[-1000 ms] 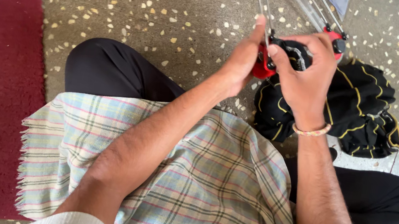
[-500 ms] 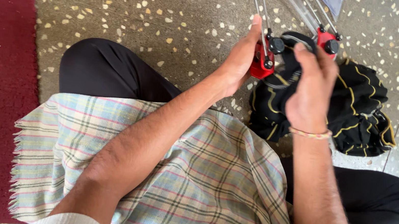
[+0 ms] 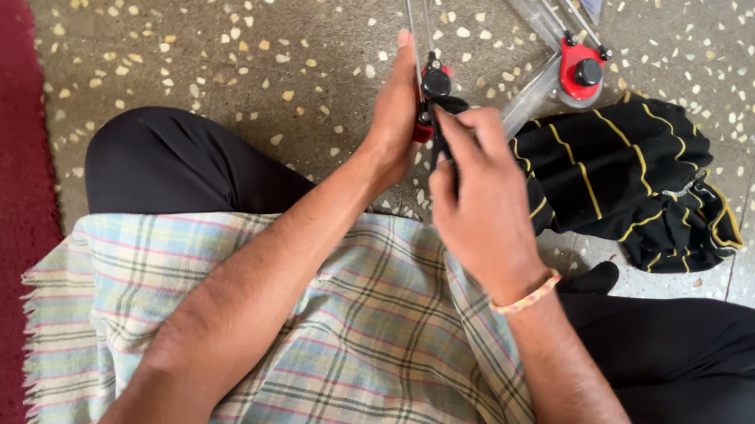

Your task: The person sits on the floor and assembles a tripod by attaching red plastic hubs with black wheels to clear plastic legs. They repeatedly insert the legs into the hubs, tighten the black knobs, and wipe the hubs with a black cloth.

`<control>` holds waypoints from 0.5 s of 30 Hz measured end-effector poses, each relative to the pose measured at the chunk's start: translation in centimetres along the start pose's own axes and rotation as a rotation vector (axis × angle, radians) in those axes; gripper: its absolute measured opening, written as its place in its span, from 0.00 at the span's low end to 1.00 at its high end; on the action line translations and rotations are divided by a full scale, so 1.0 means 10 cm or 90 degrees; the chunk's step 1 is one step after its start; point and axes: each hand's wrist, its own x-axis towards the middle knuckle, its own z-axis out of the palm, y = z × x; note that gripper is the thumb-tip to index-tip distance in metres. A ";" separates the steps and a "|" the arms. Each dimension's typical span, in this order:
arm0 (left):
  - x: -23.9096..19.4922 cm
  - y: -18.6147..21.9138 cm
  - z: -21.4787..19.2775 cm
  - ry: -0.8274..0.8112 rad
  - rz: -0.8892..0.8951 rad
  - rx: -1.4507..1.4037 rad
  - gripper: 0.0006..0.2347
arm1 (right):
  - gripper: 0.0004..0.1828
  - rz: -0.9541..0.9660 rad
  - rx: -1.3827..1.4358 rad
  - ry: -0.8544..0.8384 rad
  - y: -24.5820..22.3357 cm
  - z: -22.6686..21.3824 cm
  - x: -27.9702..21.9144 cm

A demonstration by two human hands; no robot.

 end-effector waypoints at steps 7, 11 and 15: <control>-0.02 -0.02 0.05 -0.036 0.013 -0.013 0.29 | 0.25 0.043 -0.071 -0.036 0.21 0.08 0.11; -0.03 0.01 0.05 -0.065 0.014 0.017 0.30 | 0.33 0.069 -0.029 -0.007 0.34 0.12 0.18; -0.04 0.00 0.01 -0.025 0.038 0.047 0.30 | 0.25 0.015 -0.038 -0.009 0.25 0.11 0.14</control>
